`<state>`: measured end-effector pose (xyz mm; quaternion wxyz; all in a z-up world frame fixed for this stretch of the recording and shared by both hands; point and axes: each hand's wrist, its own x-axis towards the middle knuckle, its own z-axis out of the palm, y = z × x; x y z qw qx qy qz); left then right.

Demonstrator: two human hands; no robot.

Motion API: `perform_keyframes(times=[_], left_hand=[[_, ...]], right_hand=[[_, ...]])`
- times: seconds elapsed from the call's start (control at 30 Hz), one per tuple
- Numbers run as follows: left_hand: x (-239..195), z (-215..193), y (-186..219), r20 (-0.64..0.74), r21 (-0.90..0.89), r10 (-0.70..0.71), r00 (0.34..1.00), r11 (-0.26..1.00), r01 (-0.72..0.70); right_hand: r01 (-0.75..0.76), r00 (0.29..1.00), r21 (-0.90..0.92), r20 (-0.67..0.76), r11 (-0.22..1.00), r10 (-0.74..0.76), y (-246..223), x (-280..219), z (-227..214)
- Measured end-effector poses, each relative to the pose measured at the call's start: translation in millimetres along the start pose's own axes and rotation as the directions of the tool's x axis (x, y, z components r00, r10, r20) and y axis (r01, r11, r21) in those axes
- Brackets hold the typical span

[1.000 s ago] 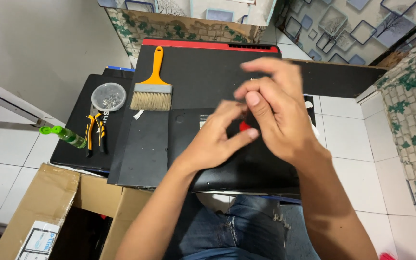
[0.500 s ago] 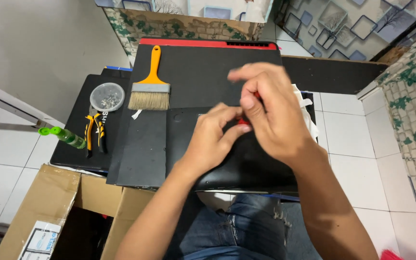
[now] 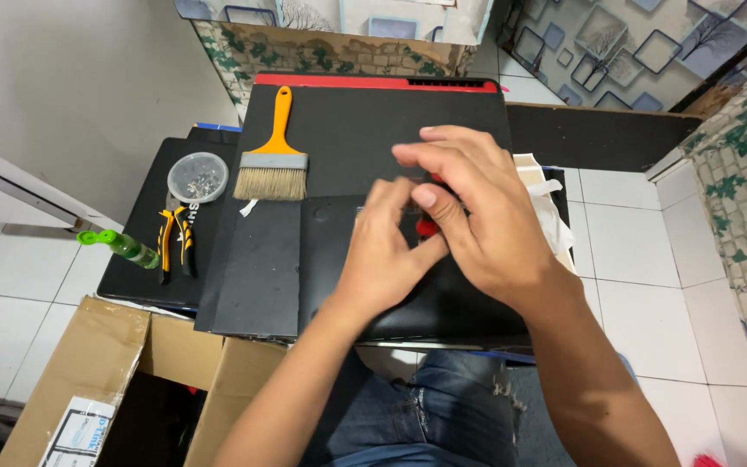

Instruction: The person uses a screwdriver to remove screws from the bottom panel of a laptop. They systematically unscrew fasteners and place them into a small container on the table.

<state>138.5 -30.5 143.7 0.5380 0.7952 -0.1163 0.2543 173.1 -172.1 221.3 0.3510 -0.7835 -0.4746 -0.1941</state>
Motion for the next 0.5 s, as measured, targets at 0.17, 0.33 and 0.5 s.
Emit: perform_keyframes(times=[0.17, 0.33, 0.5], left_hand=[[-2.9, -5.6, 0.3, 0.273, -0.115, -0.065, 0.96, 0.988, 0.1], [-0.3, 3.3, 4.0, -0.032, 0.103, 0.037, 0.999, 0.994, -0.034], [-2.8, -8.7, 10.0, 0.111, -0.059, -0.1, 0.989, 0.993, 0.107]], right_hand=[[0.013, 1.0, 0.017, 0.001, 1.0, -0.013, 0.8, 1.9, -3.3], [0.066, 0.997, -0.006, -0.025, 0.998, -0.067, -2.3, 1.6, 2.9], [-0.015, 1.0, 0.001, 0.014, 1.0, 0.015, -0.4, -1.0, -1.8]])
